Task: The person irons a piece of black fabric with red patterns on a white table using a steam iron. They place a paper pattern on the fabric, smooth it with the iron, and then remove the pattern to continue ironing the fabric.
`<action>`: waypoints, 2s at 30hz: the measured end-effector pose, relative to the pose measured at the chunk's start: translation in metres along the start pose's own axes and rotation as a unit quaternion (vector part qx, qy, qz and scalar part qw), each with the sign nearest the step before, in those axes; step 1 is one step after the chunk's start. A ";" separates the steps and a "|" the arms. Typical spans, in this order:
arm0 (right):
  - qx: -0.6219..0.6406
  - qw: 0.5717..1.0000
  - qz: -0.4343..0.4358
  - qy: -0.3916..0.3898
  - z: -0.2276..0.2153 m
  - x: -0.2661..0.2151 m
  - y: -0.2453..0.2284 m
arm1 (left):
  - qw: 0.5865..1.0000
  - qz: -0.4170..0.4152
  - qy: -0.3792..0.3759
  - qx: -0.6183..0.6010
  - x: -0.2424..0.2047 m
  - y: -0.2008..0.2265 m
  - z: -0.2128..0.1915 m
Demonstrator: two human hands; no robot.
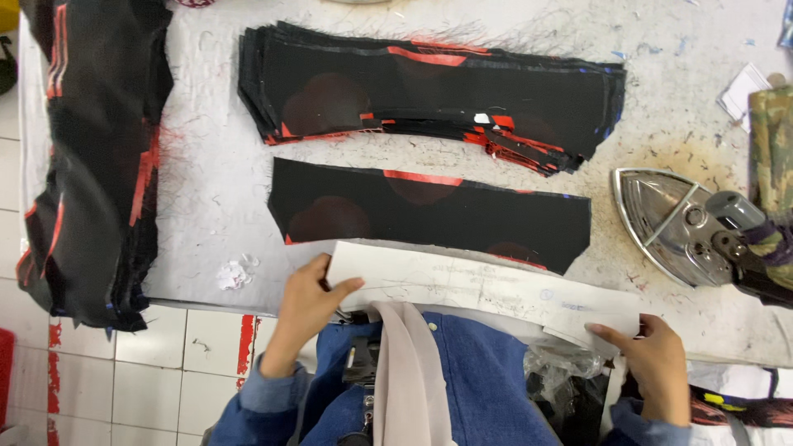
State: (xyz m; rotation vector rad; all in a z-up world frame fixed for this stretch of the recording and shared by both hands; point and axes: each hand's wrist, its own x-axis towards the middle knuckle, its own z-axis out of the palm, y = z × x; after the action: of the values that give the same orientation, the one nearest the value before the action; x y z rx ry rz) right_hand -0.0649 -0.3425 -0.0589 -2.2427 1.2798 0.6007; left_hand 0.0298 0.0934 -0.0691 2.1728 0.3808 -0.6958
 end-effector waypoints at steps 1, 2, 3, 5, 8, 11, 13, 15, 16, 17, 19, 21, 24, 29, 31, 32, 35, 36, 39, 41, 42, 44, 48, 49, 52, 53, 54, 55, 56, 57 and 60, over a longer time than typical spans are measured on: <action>0.000 1.000 0.001 0.001 -0.010 -0.013 -0.017 | 1.000 0.001 -0.001 0.000 0.000 0.001 -0.008; 0.069 0.998 -0.001 -0.008 -0.019 -0.026 -0.035 | 0.998 0.015 0.044 -0.052 0.000 0.001 -0.016; 0.138 0.990 -0.003 -0.018 -0.028 -0.040 -0.052 | 0.990 0.028 0.090 -0.105 -0.001 0.001 -0.024; 0.214 0.973 -0.082 -0.001 -0.017 -0.042 -0.074 | 0.985 0.027 0.145 -0.093 0.012 0.009 -0.038; 0.300 0.928 -0.217 0.047 0.026 -0.007 -0.087 | 0.960 0.098 0.257 -0.043 0.049 -0.015 -0.032; 0.330 0.899 -0.273 0.092 0.057 0.007 -0.091 | 0.938 0.166 0.306 0.000 0.070 -0.029 -0.024; 0.345 0.893 -0.270 0.099 0.069 0.016 -0.085 | 0.941 0.155 0.301 0.008 0.073 -0.029 -0.022; 0.277 0.899 -0.305 0.150 0.079 0.035 -0.067 | 0.935 0.190 0.298 0.019 0.073 -0.029 -0.020; 0.275 0.901 -0.301 0.150 0.081 0.036 -0.066 | 0.937 0.189 0.293 0.020 0.080 -0.037 -0.018; 0.255 0.903 -0.306 0.161 0.082 0.037 -0.066 | 0.923 0.216 0.314 0.057 0.085 -0.045 -0.015; 0.235 0.905 -0.309 0.172 0.083 0.038 -0.064 | 0.907 0.243 0.332 0.093 0.089 -0.052 -0.012; 0.221 0.907 -0.308 0.184 0.085 0.037 -0.066 | 0.904 0.259 0.329 0.088 0.086 -0.049 -0.014; 0.220 0.904 -0.318 0.184 0.089 0.044 -0.058 | 0.905 0.262 0.326 0.085 0.090 -0.052 -0.014; 0.209 0.904 -0.324 0.185 0.089 0.044 -0.059 | 0.905 0.263 0.320 0.092 0.087 -0.047 -0.015; 0.207 0.901 -0.330 0.189 0.090 0.045 -0.059 | 0.904 0.262 0.322 0.096 0.087 -0.047 -0.015; 0.205 0.900 -0.335 0.190 0.090 0.045 -0.058 | 0.907 0.259 0.320 0.091 0.087 -0.046 -0.015; 0.207 0.896 -0.345 0.187 0.090 0.042 -0.060 | 0.905 0.260 0.325 0.092 0.087 -0.047 -0.014; 0.212 0.894 -0.348 0.187 0.090 0.040 -0.061 | 0.900 0.267 0.332 0.096 0.088 -0.048 -0.015; 0.202 0.894 -0.350 0.193 0.096 0.052 -0.050 | 0.898 0.266 0.335 0.100 0.092 -0.055 -0.014; 0.191 0.893 -0.352 0.203 0.099 0.052 -0.050 | 0.900 0.264 0.334 0.094 0.091 -0.054 -0.014; 0.181 0.892 -0.354 0.215 0.099 0.052 -0.050 | 0.901 0.263 0.333 0.088 0.091 -0.052 -0.014; 0.162 0.892 -0.354 0.230 0.099 0.052 -0.052 | 0.901 0.265 0.333 0.092 0.093 -0.054 -0.014; 0.146 0.888 -0.357 0.250 0.099 0.050 -0.054 | 0.900 0.263 0.332 0.101 0.093 -0.054 -0.014; 0.146 0.888 -0.356 0.250 0.100 0.052 -0.052 | 0.900 0.263 0.331 0.101 0.093 -0.054 -0.014; 0.146 0.888 -0.360 0.247 0.102 0.057 -0.047 | 0.900 0.264 0.332 0.104 0.093 -0.055 -0.014; 0.142 0.889 -0.358 0.248 0.102 0.056 -0.047 | 0.900 0.264 0.332 0.103 0.093 -0.055 -0.014; 0.139 0.890 -0.357 0.249 0.102 0.056 -0.047 | 0.900 0.264 0.332 0.102 0.093 -0.054 -0.014; 0.138 0.890 -0.357 0.249 0.100 0.050 -0.052 | 0.900 0.264 0.331 0.102 0.092 -0.053 -0.014; 0.130 0.893 -0.343 0.262 0.098 0.043 -0.058 | 0.901 0.263 0.331 0.102 0.091 -0.051 -0.014; 0.122 0.895 -0.329 0.276 0.095 0.037 -0.064 | 0.901 0.262 0.331 0.101 0.090 -0.049 -0.014; 0.111 0.858 -0.328 0.379 0.096 0.026 -0.067 | 0.902 0.263 0.327 0.104 0.091 -0.051 -0.016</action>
State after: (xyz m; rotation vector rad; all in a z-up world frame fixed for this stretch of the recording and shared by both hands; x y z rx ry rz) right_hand -0.0067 -0.2721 -0.1369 -2.5632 0.6993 -0.7110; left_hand 0.0840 0.1413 -0.1460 2.5177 0.0330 0.3264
